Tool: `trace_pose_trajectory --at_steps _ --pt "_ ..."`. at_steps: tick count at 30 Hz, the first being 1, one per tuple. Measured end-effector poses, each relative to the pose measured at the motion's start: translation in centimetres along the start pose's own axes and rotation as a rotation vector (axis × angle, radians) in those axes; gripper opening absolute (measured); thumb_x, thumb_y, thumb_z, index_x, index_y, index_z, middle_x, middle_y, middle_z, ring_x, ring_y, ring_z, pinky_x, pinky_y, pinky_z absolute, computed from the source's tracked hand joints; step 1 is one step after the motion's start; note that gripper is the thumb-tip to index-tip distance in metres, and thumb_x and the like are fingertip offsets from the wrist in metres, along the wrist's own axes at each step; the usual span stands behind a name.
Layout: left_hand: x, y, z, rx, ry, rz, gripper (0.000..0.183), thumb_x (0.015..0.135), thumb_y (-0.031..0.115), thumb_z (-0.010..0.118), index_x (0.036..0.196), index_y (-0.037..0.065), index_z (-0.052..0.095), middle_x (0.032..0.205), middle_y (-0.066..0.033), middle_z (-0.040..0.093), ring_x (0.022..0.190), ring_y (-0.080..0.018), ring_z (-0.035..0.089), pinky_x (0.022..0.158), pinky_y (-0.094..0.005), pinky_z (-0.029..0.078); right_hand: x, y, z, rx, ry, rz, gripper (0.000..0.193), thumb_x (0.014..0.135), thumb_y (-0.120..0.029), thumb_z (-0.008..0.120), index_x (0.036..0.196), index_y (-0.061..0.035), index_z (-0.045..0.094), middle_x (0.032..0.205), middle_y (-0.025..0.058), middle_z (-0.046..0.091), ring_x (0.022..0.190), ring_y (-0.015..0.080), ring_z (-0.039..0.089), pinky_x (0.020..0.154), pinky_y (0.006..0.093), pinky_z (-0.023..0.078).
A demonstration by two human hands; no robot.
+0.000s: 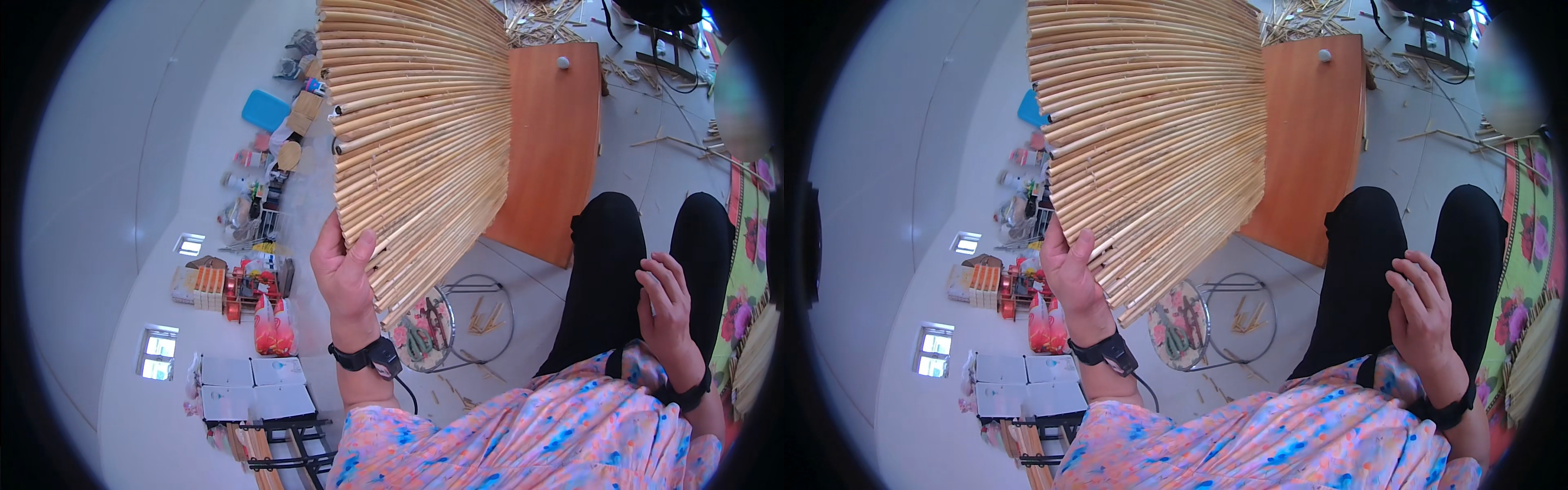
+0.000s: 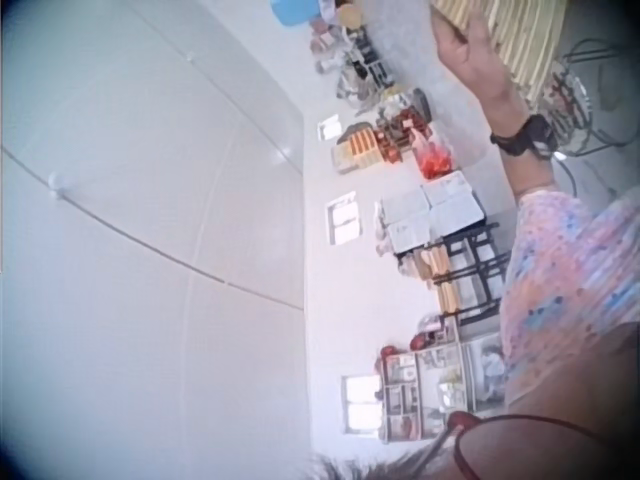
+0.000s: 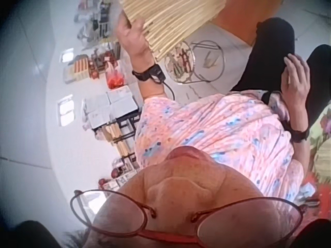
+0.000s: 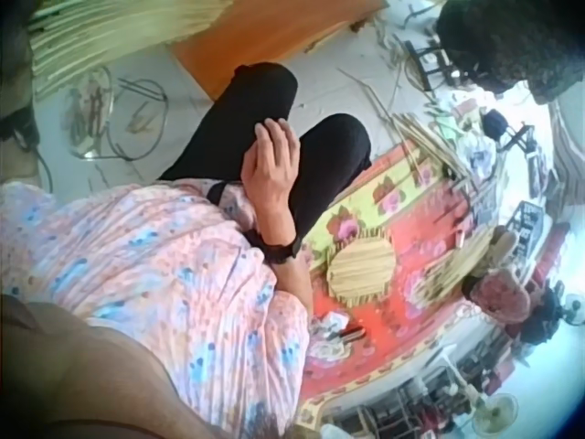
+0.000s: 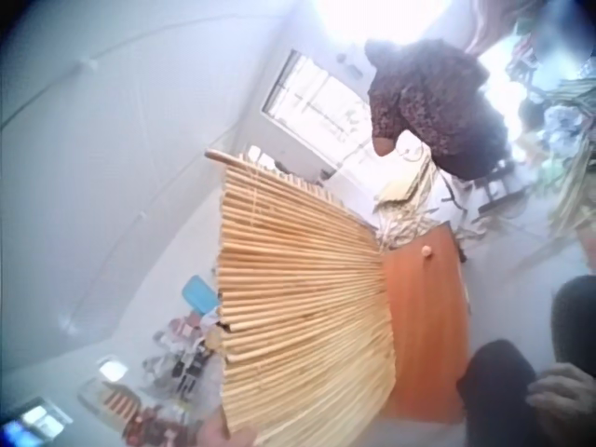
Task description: The person weaves a bamboo mat by threading a white string through the ends of bamboo slats. They repeatedly pull the string tight and use pliers to trim excess string while assembling the mat.
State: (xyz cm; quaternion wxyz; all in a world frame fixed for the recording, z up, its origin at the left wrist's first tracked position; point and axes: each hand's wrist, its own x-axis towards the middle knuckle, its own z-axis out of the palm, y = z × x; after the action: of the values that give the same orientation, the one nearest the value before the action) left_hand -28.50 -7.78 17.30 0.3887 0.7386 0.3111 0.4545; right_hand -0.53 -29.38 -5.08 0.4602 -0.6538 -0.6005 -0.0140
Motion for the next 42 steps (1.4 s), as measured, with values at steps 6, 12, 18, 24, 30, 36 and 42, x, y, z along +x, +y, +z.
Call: trace_pose_trajectory --at_steps 6,12,18,24,30,36,42 --pt "-2.9 0.4 2.6 0.105 -0.023 0.021 0.051 0.091 0.005 0.066 0.137 -0.009 0.05 0.127 -0.0148 0.063 0.113 -0.0171 0.06 0.1 -0.0315 0.045 -0.2 -0.2 -0.7 -0.061 0.09 0.025 0.033 0.079 0.011 0.06 0.11 0.0024 0.064 0.113 0.0177 0.065 0.115 0.0395 0.059 0.097 0.0455 0.05" --pt "-7.6 0.0 8.4 0.371 -0.373 0.217 0.047 0.085 0.001 0.068 0.131 -0.005 0.058 0.135 -0.0234 0.057 0.12 -0.0314 0.06 0.101 -0.038 0.047 0.4 -0.5 -2.4 0.323 -0.016 0.162 0.046 0.081 -0.011 0.07 0.125 -0.0023 0.061 0.117 0.0151 0.065 0.115 0.03 0.061 0.095 0.0405 0.049" --pt "-12.1 -3.6 16.1 0.392 -0.624 0.506 0.047 0.076 -0.005 0.073 0.122 0.001 0.066 0.133 -0.0253 0.057 0.123 -0.0421 0.057 0.102 -0.044 0.049 -2.6 0.9 -2.2 1.212 -0.024 0.535 0.095 0.079 -0.056 0.077 0.147 -0.0039 0.036 0.136 0.01 0.054 0.126 0.0226 0.054 0.099 0.0398 0.051" --pt "-14.5 -5.6 19.9 0.383 -0.702 0.427 0.05 0.073 0.003 0.079 0.121 0.003 0.066 0.13 -0.021 0.059 0.118 -0.0402 0.06 0.098 -0.0439 0.051 -4.4 -0.7 -4.2 1.384 0.027 0.781 0.066 0.091 -0.03 0.062 0.144 -0.0022 0.035 0.133 0.0123 0.054 0.118 0.0215 0.059 0.096 0.0364 0.053" --pt "-10.5 -5.9 20.8 0.065 -0.993 -0.093 0.041 0.093 0.006 0.062 0.132 -0.002 0.055 0.12 -0.0163 0.061 0.111 -0.0209 0.064 0.081 -0.0312 0.057 -5.0 -0.1 -4.1 1.215 0.166 1.032 0.043 0.095 -0.028 0.065 0.129 -0.0033 0.052 0.111 0.0043 0.065 0.097 0.0098 0.063 0.077 0.0253 0.053" --pt "-8.8 -9.4 24.8 0.328 -0.853 0.255 0.023 0.087 0.003 0.066 0.11 0.001 0.066 0.106 -0.012 0.061 0.08 -0.0244 0.07 0.07 -0.0331 0.056 -4.9 0.4 -3.7 1.027 0.195 1.054 0.03 0.093 -0.027 0.069 0.109 -0.0026 0.063 0.093 0.0034 0.069 0.081 0.0077 0.065 0.066 0.0249 0.053" --pt "-9.2 -10.6 25.5 0.357 -0.856 0.43 0.008 0.084 0.004 0.068 0.088 0.002 0.061 0.101 -0.0145 0.061 0.076 -0.0343 0.065 0.065 -0.0397 0.054 -3.4 -0.6 -5.8 -0.225 -0.247 0.821 0.027 0.083 -0.025 0.077 0.078 -0.0028 0.062 0.07 0.0111 0.066 0.06 0.0242 0.064 0.058 0.0309 0.051"
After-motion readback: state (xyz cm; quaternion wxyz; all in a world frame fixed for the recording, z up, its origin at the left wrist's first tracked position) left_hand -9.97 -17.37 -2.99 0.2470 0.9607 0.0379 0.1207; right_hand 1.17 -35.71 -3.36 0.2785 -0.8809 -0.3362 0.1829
